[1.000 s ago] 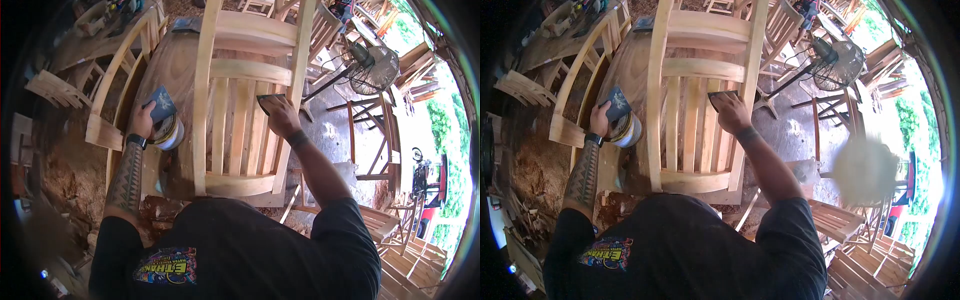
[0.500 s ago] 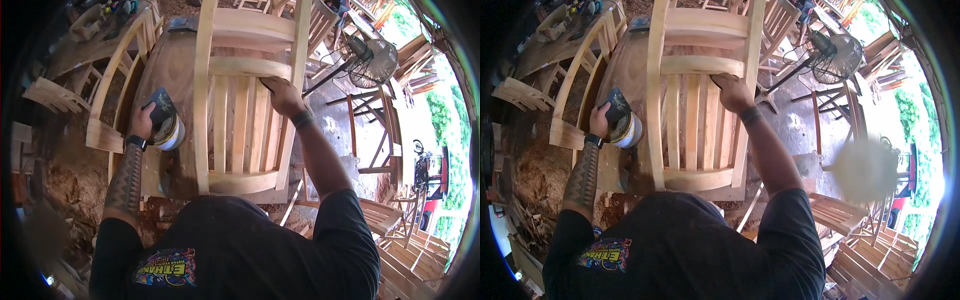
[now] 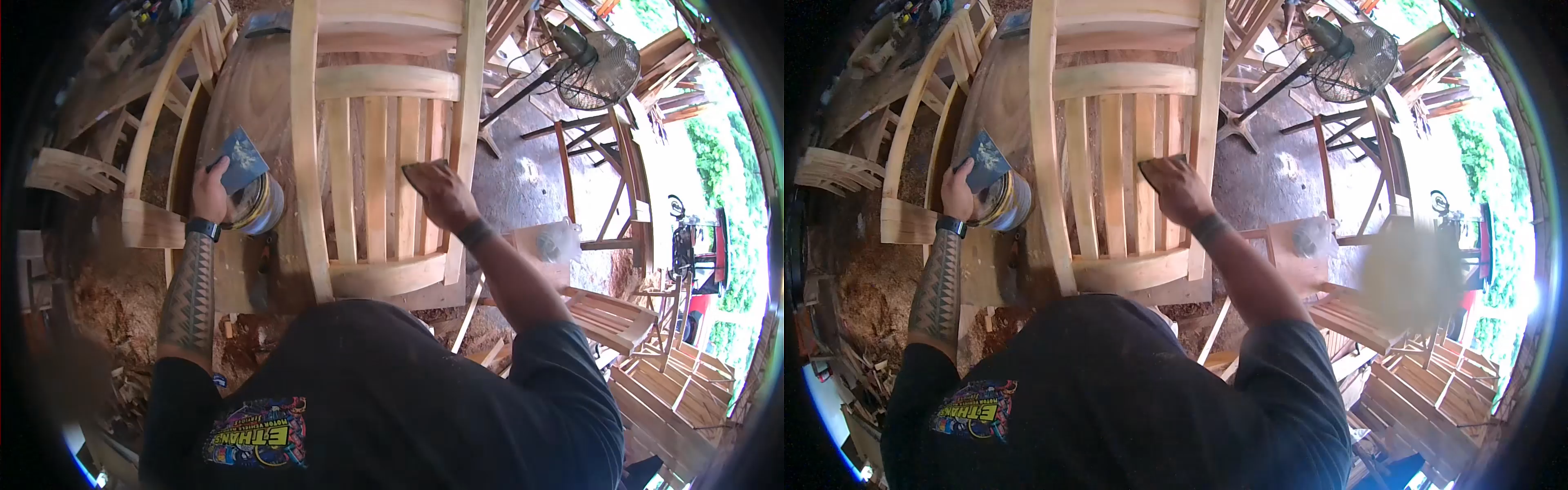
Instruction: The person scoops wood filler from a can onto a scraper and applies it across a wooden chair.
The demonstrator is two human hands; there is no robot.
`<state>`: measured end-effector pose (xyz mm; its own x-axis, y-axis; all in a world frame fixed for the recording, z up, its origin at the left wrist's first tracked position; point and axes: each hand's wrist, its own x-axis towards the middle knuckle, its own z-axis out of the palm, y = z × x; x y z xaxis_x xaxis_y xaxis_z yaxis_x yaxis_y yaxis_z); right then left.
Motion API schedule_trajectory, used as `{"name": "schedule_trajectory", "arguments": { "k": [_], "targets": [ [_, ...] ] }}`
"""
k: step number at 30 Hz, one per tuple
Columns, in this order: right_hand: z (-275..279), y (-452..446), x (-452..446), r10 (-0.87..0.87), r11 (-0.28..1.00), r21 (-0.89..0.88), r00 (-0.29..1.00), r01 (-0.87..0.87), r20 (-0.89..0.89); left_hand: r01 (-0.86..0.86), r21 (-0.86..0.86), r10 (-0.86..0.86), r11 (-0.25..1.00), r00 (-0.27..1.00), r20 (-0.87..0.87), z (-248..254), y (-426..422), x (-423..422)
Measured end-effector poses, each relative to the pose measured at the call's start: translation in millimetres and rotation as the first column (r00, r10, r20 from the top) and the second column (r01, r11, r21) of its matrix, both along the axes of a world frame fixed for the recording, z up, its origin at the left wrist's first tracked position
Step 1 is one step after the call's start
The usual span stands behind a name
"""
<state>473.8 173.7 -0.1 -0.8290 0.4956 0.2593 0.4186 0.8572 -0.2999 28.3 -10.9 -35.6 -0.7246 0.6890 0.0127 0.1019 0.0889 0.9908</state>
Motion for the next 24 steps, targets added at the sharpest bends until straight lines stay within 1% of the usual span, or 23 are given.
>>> {"name": "schedule_trajectory", "arguments": {
  "k": [1,2,3,5,6,7,8,9,11,14,16,17,18,20,23,24],
  "targets": [
    [-5,-15,7,-0.021,1.0,0.009,1.0,0.021,0.004,-0.017,-0.01,0.018,1.0,0.999,0.049,15,0,11],
    [-14,-26,14,-0.03,1.0,-0.001,1.0,0.03,0.006,-0.04,0.002,0.039,0.999,0.997,0.062,5,1,5],
    [-13,-31,16,-0.039,0.999,-0.006,0.999,0.039,0.006,-0.014,0.007,0.014,1.0,0.999,0.038,2,0,4],
    [0,-20,26,-0.034,0.992,-0.122,0.997,0.043,0.076,0.039,0.021,-0.039,0.999,0.999,-0.015,0,0,1],
    [9,-9,27,-0.026,0.984,-0.174,0.994,0.045,0.109,0.039,0.007,-0.037,0.999,0.991,-0.129,-7,1,-4],
    [13,4,20,-0.054,0.996,-0.064,0.998,0.055,0.015,0.035,-0.011,-0.036,0.999,0.97,-0.242,-12,0,-7],
    [18,22,12,-0.068,0.998,-0.009,0.998,0.068,0.007,0.044,-0.011,-0.045,0.999,0.97,-0.239,-17,-2,-11],
    [35,38,-1,-0.082,0.996,0.046,0.997,0.082,-0.001,0.053,-0.012,-0.055,0.999,0.97,-0.236,-17,-2,-11],
    [49,64,-29,-0.087,0.988,0.117,0.99,0.1,-0.11,0.088,0.042,-0.088,0.995,0.996,-0.001,-3,2,-5],
    [50,78,-59,-0.14,0.971,0.185,0.987,0.153,-0.08,0.024,-0.068,-0.036,0.997,0.981,-0.19,-8,0,-8],
    [41,84,-61,-0.105,0.971,0.199,0.986,0.13,-0.128,0.037,0.001,-0.036,0.999,0.976,-0.216,-15,1,-9],
    [34,84,-60,-0.089,0.972,0.202,0.985,0.118,-0.147,0.045,0.001,-0.044,0.999,0.973,-0.226,-20,-1,-10],
    [27,82,-54,-0.05,0.985,0.161,0.991,0.069,-0.121,0.054,0.002,-0.052,0.999,0.97,-0.236,-18,-2,-8],
    [12,75,-40,0.027,0.997,0.071,0.997,-0.022,-0.075,0.076,-0.058,-0.088,0.995,0.963,-0.254,-11,-4,-8],
    [-13,15,-16,-0.046,0.999,0.021,0.998,0.045,0.04,0.076,-0.031,-0.082,0.997,0.948,-0.307,-19,-3,-10],
    [-17,-10,-9,-0.051,0.998,0.042,0.999,0.05,0.011,0.068,-0.046,-0.08,0.997,0.942,-0.326,-21,-4,-10]
  ]
}}
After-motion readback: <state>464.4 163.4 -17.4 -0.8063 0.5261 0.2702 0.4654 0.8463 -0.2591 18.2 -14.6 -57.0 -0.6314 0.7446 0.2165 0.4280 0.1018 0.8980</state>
